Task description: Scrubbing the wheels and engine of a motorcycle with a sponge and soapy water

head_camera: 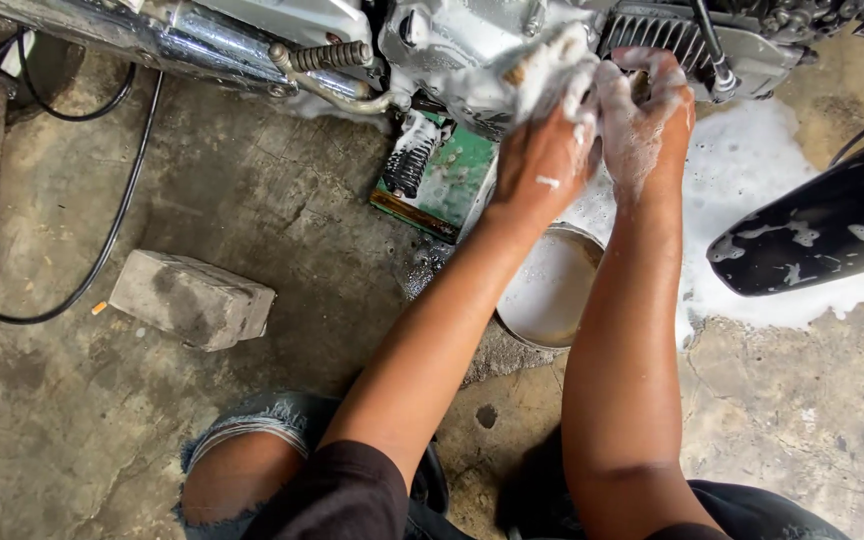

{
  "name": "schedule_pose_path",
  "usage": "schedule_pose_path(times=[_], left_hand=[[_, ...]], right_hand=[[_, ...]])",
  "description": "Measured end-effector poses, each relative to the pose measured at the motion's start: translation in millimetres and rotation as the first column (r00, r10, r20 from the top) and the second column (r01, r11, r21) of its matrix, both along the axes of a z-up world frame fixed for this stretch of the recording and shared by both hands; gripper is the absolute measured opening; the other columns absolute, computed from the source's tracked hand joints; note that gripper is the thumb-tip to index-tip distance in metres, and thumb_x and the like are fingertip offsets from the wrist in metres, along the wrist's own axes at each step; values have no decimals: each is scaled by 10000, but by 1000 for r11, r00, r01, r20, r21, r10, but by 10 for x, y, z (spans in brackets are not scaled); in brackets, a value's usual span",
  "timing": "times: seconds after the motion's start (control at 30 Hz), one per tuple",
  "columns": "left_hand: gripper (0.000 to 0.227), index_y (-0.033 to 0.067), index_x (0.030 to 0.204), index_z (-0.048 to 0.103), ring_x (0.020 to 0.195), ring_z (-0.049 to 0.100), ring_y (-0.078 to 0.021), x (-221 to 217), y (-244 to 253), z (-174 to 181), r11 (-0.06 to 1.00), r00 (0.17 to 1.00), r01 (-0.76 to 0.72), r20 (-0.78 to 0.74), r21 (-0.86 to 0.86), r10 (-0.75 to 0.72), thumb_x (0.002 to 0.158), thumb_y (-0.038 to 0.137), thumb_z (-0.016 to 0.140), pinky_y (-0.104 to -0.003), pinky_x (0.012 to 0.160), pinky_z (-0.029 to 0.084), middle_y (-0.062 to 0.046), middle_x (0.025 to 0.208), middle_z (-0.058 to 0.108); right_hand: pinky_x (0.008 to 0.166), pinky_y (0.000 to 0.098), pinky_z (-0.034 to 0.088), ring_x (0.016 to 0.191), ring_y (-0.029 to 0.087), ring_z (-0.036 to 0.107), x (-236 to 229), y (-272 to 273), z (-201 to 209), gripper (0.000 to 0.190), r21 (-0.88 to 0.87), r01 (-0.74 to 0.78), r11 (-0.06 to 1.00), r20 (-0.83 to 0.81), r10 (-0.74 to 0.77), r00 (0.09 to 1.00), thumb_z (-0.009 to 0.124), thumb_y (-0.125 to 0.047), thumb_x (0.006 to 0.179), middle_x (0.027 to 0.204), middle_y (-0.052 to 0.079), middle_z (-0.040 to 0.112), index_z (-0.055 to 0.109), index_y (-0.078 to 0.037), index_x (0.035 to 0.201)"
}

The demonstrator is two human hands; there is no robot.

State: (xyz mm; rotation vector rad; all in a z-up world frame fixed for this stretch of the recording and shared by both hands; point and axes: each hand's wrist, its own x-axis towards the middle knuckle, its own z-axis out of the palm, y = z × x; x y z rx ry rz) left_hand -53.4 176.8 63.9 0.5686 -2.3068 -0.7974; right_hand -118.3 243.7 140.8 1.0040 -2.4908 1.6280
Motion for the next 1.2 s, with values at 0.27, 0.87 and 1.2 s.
schedule_pose_path(times=[0.27,0.87,1.2], left_hand=[[448,53,1402,522,874,670,-220,-78,-249,216,996,996,-89,-25,7,89,969,68,639,-335,745,588,-96,1129,633],[362,108,1403,549,1672,129,-285,256,-350,-255,815,760,-555,-294,168,579,1055,203,515,-539,1468,146,-13,1717,212],[701,103,1481,420,1502,382,-258,330,161,-139,738,562,52,-630,673,536,814,-105,463,-443,1305,433,-66,1613,315]], right_hand=[[505,262,676,677,177,757,126,27,214,257,-118,-15,993,123,30,992,629,-198,1015,985,205,740,607,7,1168],[535,227,560,633,105,630,154,-44,153,195,-221,33,975,238,21,971,610,-63,1015,803,52,677,662,-56,1203],[566,226,554,632,114,607,93,-127,54,245,-253,8,967,262,60,963,559,-39,1016,819,70,668,630,-26,1250]])
